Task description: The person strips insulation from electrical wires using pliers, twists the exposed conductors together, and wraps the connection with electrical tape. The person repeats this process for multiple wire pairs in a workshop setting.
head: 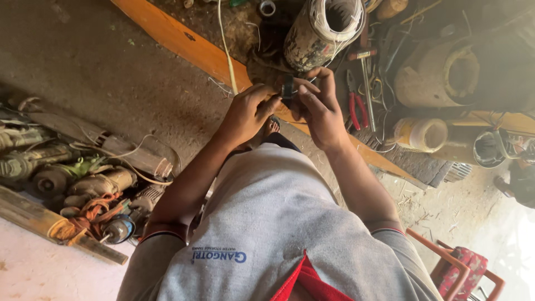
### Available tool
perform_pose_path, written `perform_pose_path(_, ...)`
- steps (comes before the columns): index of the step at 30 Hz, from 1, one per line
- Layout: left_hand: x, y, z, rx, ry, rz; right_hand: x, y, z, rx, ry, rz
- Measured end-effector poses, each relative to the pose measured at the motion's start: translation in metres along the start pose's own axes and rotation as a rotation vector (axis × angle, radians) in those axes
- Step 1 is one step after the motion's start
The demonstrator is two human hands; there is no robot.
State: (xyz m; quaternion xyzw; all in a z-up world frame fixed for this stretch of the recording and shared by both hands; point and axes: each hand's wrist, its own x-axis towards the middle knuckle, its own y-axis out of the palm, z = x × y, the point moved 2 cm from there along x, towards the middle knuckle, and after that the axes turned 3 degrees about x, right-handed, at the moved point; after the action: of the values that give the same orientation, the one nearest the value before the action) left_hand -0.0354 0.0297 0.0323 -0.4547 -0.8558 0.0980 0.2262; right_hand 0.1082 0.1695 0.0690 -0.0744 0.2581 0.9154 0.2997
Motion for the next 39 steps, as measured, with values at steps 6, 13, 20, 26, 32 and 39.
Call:
perform_pose_path(6, 0.009, 0.016, 0.020, -0.116, -0.293, 0.000, -0.001, -0.004, -0.037, -0.257, -0.358, -0.031)
perform_pose_path(13, 0.007, 0.021, 0.033, -0.162, -0.385, 0.107, 0.002, -0.023, -0.070, -1.376, -0.700, -0.037)
perform_pose_path(20, 0.002, 0.007, 0.014, -0.005, 0.112, -0.010, -0.004, -0.012, -0.002, -0.186, -0.083, -0.009)
perform_pose_path(26, 0.008, 0.020, 0.021, -0.021, -0.249, 0.036, 0.014, -0.019, -0.017, -0.130, -0.099, 0.056)
perform_pose_path(32, 0.014, 0.040, 0.036, -0.431, -0.680, 0.137, 0.005, -0.043, -0.066, -0.567, -0.319, 0.007)
perform_pose_path(39, 0.020, -0.005, 0.015, -0.025, -0.242, 0.005, 0.001, -0.052, -0.020, -1.026, -0.528, -0.034)
